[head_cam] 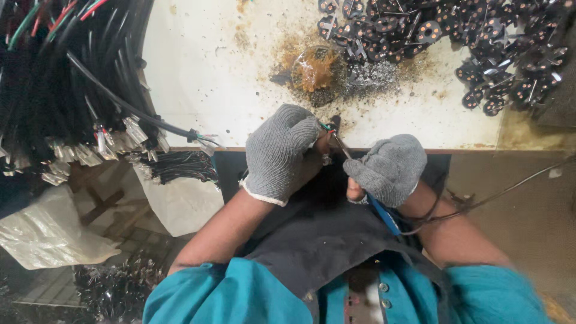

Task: The person solders wires to small connector components at a workbench. They hold a wire in one hand and a soldering iron in the other, apply solder to the joint, then set the finished connector aside and pick up the next wire and connector, repeating the process.

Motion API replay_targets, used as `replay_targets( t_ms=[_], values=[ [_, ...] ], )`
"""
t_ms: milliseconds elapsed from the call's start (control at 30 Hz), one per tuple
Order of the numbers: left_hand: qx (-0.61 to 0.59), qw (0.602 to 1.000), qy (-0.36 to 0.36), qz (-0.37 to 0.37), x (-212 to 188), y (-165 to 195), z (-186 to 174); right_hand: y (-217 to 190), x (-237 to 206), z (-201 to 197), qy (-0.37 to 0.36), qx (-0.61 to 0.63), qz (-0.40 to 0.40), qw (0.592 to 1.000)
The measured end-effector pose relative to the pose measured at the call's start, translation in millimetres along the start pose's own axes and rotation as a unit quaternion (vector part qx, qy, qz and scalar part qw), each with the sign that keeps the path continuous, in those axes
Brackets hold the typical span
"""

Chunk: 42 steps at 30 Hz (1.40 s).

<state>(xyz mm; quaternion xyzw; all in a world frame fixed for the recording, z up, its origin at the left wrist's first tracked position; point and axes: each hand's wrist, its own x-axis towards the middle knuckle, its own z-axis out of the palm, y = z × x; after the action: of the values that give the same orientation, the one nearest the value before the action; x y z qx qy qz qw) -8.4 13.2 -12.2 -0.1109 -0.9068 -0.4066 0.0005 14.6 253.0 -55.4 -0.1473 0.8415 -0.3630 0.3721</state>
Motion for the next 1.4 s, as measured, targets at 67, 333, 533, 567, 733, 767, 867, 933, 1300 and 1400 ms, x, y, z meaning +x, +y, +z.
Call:
replay_targets(
  t_ms=[67,333,533,567,733,767,867,933,1300,1400],
  values=[
    [0.007,1.0,-0.006,-0.004,0,0,1,5,-1,1,0.058,-0.1,-0.102,0.988],
    [0.013,1.0,-0.005,-0.004,2,1,0,23,-2,14,0.129,-0.187,-0.239,0.944],
    [0.001,1.0,0.001,-0.004,3,2,-1,26,0,13,0.226,-0.174,-0.36,0.888],
    [0.0,1.0,0.002,-0.003,3,1,-1,25,0,12,0.248,-0.15,-0.368,0.884],
    [0.003,1.0,0.0,-0.002,2,1,0,18,-5,10,0.329,-0.129,-0.363,0.862],
    [0.0,1.0,-0.001,0.0,2,0,0,16,-5,10,0.326,-0.126,-0.355,0.867],
    [0.006,1.0,0.004,-0.001,2,1,1,11,-3,8,0.316,-0.109,-0.328,0.884],
    [0.014,1.0,0.009,0.002,4,1,1,2,-3,3,0.311,-0.086,-0.311,0.894],
    [-0.016,1.0,-0.013,0.0,4,2,-4,-58,3,-20,0.254,0.302,-0.115,0.912],
    [0.001,1.0,-0.001,0.012,4,1,-2,-56,7,-21,0.251,0.132,-0.019,0.959]
  ],
)
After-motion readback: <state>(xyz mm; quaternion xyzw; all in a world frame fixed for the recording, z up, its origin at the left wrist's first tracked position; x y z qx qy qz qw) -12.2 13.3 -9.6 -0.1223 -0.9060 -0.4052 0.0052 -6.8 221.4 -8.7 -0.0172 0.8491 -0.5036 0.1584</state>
